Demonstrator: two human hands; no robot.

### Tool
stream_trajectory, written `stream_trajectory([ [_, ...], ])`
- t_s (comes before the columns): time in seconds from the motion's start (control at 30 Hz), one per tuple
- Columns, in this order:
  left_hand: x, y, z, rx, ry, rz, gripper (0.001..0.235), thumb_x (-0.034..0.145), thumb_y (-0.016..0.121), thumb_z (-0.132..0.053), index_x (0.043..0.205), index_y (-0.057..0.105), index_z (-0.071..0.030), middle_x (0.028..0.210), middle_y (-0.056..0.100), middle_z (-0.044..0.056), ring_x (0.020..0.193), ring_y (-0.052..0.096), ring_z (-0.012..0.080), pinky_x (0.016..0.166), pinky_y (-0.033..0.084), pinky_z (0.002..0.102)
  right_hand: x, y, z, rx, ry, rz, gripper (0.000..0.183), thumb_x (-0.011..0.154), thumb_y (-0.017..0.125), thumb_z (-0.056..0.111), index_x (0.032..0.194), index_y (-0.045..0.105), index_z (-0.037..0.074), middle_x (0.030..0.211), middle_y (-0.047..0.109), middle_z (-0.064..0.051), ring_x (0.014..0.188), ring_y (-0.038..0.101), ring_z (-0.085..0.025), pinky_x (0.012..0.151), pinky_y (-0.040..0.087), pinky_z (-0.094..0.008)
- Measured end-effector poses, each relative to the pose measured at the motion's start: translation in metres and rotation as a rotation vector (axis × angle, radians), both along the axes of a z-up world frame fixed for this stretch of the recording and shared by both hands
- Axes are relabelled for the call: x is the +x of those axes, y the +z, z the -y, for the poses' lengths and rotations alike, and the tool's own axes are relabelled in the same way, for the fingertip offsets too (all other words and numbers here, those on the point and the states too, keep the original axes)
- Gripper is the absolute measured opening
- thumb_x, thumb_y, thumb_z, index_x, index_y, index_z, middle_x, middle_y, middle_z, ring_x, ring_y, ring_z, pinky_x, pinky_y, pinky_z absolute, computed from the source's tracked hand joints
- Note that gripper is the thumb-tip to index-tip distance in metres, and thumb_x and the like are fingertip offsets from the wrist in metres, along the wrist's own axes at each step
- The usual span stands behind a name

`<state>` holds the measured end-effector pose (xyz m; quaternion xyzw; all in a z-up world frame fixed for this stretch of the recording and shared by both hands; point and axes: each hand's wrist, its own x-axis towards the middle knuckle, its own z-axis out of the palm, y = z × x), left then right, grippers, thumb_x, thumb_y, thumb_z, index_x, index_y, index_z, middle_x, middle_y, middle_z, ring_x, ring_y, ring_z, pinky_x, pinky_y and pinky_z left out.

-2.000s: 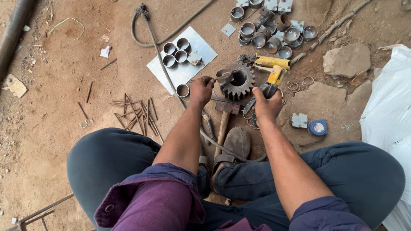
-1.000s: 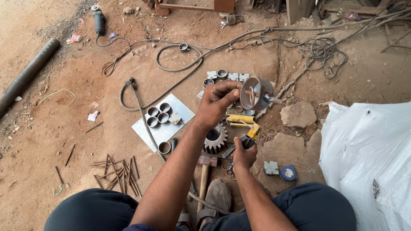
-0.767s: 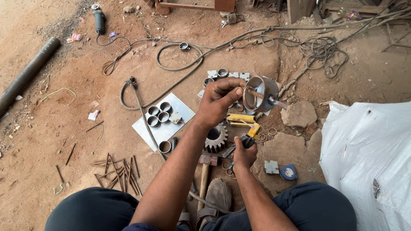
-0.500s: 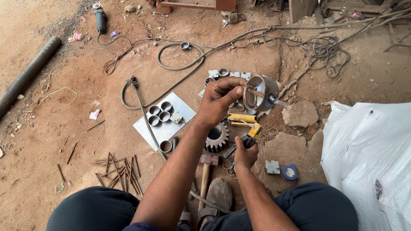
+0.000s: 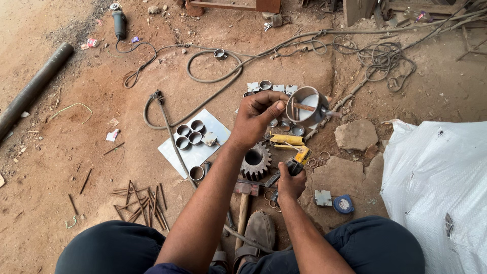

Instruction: The person sits on the ground and uses a handheld welding tool to join a small metal piece to a larger gear-like component. After welding, the person uses pliers to inspect the joint and then picks up a metal cylinder to fit it onto the gear.

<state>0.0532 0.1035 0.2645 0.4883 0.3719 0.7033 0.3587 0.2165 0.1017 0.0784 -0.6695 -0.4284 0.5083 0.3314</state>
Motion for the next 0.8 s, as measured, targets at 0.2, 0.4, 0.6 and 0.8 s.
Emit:
stream_trajectory([
  [0.2, -0.017, -0.006, 0.003, -0.437, 0.537, -0.750, 0.016, 0.096, 0.068, -0.017, 0.104, 0.077, -0.007, 0.090, 0.076, 0.008, 0.070, 0.074, 0.0162, 0.067, 0.061, 0.033, 0.000, 0.003, 0.001, -0.002, -0.024, -0.011, 0.048, 0.082, 0.080, 0.034, 0.110, 0.055, 0.005, 0.090, 0.065, -0.010, 0.051, 0.063, -0.015, 0.045, 0.054, -0.032],
  [0.4, -0.034, -0.039, 0.020, -0.501, 0.621, -0.901, 0.011, 0.092, 0.070, -0.014, 0.094, 0.078, -0.007, 0.089, 0.075, 0.018, 0.082, 0.073, 0.0369, 0.075, 0.058, 0.045, -0.003, 0.003, 0.001, 0.060, -0.073, -0.069, 0.043, 0.078, 0.084, 0.032, 0.098, 0.057, 0.004, 0.079, 0.067, -0.008, 0.047, 0.060, -0.017, 0.042, 0.050, -0.035],
  [0.6, -0.049, -0.074, 0.028, -0.628, 0.570, -0.951, 0.015, 0.087, 0.070, -0.019, 0.097, 0.078, -0.011, 0.094, 0.075, 0.017, 0.088, 0.071, 0.0374, 0.079, 0.057, 0.048, -0.004, -0.005, 0.001, 0.138, -0.094, -0.080, 0.040, 0.077, 0.085, 0.028, 0.094, 0.058, 0.004, 0.076, 0.067, -0.008, 0.047, 0.060, -0.017, 0.042, 0.048, -0.036],
  [0.8, -0.058, -0.111, 0.036, -0.855, 0.433, -0.997, 0.018, 0.088, 0.071, -0.028, 0.096, 0.078, -0.013, 0.106, 0.073, 0.011, 0.096, 0.069, 0.0353, 0.082, 0.055, 0.046, -0.003, -0.014, -0.002, 0.214, -0.101, -0.136, 0.041, 0.078, 0.087, 0.028, 0.095, 0.059, 0.004, 0.078, 0.067, -0.006, 0.051, 0.060, -0.016, 0.044, 0.049, -0.035],
])
